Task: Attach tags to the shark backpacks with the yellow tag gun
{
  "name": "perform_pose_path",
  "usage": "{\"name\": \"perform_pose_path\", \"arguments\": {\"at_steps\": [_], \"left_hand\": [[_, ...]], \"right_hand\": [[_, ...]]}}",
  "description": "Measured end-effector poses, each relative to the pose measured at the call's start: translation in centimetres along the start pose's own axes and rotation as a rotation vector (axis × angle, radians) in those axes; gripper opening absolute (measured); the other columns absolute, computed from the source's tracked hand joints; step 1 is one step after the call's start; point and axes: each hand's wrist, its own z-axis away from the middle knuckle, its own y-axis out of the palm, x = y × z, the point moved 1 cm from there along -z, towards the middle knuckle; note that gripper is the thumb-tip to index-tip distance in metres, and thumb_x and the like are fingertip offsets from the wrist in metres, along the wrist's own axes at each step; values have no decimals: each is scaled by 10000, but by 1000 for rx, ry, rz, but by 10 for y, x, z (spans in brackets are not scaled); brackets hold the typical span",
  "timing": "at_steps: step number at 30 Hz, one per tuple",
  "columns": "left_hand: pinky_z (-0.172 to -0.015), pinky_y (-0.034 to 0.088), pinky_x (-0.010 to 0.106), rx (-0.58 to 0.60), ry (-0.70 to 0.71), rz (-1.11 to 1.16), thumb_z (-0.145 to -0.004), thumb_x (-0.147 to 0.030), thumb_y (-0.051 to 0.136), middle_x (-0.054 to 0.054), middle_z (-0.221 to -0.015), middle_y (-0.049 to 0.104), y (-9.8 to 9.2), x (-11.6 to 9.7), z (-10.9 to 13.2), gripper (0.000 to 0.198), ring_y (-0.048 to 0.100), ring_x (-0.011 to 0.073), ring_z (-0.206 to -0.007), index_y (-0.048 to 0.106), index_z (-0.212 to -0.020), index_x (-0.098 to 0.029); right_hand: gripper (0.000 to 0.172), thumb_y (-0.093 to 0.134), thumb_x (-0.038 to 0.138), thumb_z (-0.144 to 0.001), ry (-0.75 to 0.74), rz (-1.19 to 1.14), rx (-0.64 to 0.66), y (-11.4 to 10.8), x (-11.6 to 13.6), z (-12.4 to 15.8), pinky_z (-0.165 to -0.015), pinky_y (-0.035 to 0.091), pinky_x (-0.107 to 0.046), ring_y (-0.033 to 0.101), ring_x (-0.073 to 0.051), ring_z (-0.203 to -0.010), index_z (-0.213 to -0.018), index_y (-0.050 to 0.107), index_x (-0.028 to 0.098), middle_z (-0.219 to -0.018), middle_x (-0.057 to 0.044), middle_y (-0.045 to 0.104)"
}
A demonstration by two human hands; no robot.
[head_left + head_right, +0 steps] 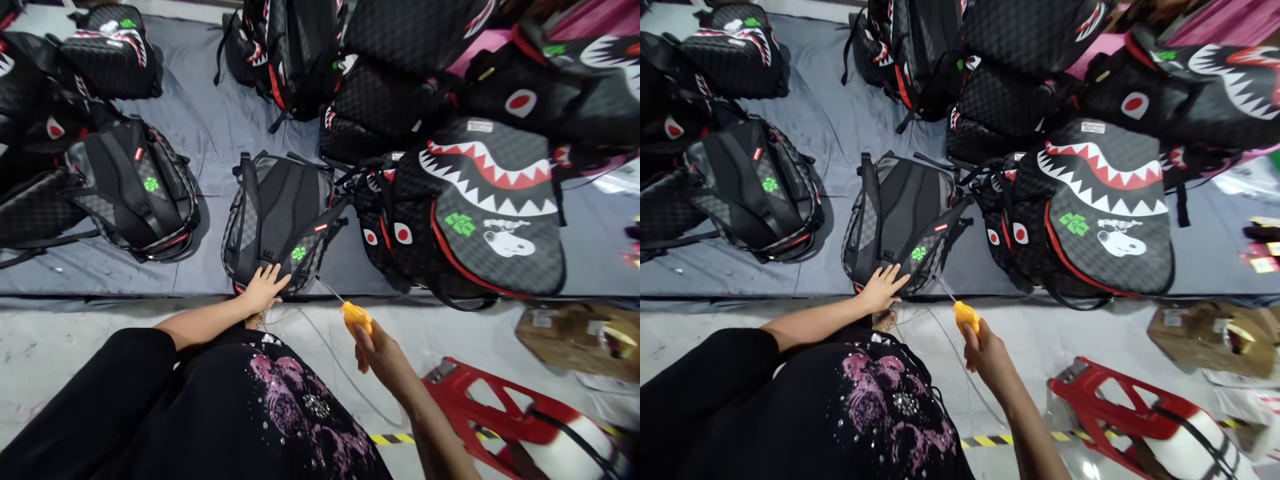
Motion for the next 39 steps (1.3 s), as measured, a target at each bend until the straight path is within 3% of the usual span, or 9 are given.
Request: {"name": "perform_pose_path", "arguments": {"at_steps": [5, 11, 14, 17, 22, 25, 29, 32, 39], "left_hand": [[-1018, 478, 447, -184, -50, 293, -867, -362, 657, 119, -1357, 605, -37, 4, -19, 515, 597, 296, -1219, 547, -1355, -238], [-925, 526, 345, -817, -248, 925, -825, -548, 665, 61, -1122, 699, -122, -1, -42, 550, 668, 219, -1040, 564, -1251, -216], [-920, 531, 332, -1043, -369, 1261, -872, -660, 515, 75, -1225, 648, -124, 6, -31, 624, 650, 188, -1078, 468, -1333, -242], [-831, 557, 309, -953, -557, 1470, -902, -726, 333, 69, -1198, 660, -88, 12, 2, 657, 673, 163, -997, 421, -1371, -275], [-764, 566, 399, -313, -715, 1130, -867, -711, 434, 65, -796, 712, -29, 11, 101, 598, 688, 230, -780, 676, -1055, -198], [-1017, 456, 499, -293, -503, 581, -850, -541, 606, 144, -1252, 652, -34, 19, 132, 523, 592, 320, -1190, 619, -1260, -217], [-1186, 179, 577, -215, -105, 130, -709, -206, 765, 157, -1594, 280, -54, 48, 89, 848, 203, 369, -1483, 409, -1478, -215], [-1125, 358, 434, -180, -9, 207, -713, -44, 640, 103, -1367, 603, -75, 72, 34, 601, 517, 272, -1310, 625, -1289, -214], [-609, 428, 236, -832, -200, 500, -855, -370, 590, -1, -677, 667, -162, 84, -28, 272, 599, 135, -612, 723, -843, -133]], "right_hand": [[488, 334, 669, -920, -87, -193, 46, 16, -23, 27, -636, 477, -306, 624, -171, -545, -867, 494, 212, -589, 12, 650], [419, 358, 592, -951, -274, -182, -10, 36, 0, 27, -729, 482, -302, 639, -186, -674, -875, 522, 215, -687, -20, 670], [383, 359, 561, -953, -367, -138, -58, 43, 19, 23, -693, 483, -294, 619, -196, -679, -881, 527, 225, -718, -32, 668], [355, 361, 543, -956, -417, -103, 10, 53, 22, 19, -653, 473, -287, 595, -187, -628, -919, 521, 228, -724, -26, 665], [362, 375, 579, -941, -333, -32, 153, 77, -4, -3, -587, 439, -285, 598, -193, -576, -973, 495, 239, -668, -2, 649], [388, 391, 606, -927, -270, -29, 175, 92, -13, -18, -565, 432, -291, 598, -203, -581, -962, 506, 238, -633, 6, 620], [418, 335, 612, -953, -241, -180, 196, 99, -9, -19, -622, 472, -309, 598, -202, -647, -930, 509, 233, -690, -12, 618], [431, 350, 627, -945, -246, -242, 171, 97, -11, -6, -634, 474, -312, 584, -198, -661, -975, 506, 227, -736, -17, 623], [468, 301, 636, -950, -231, -284, -258, 91, -37, 21, -614, 464, -302, 568, -176, -577, -881, 477, 208, -636, -16, 596]]}}
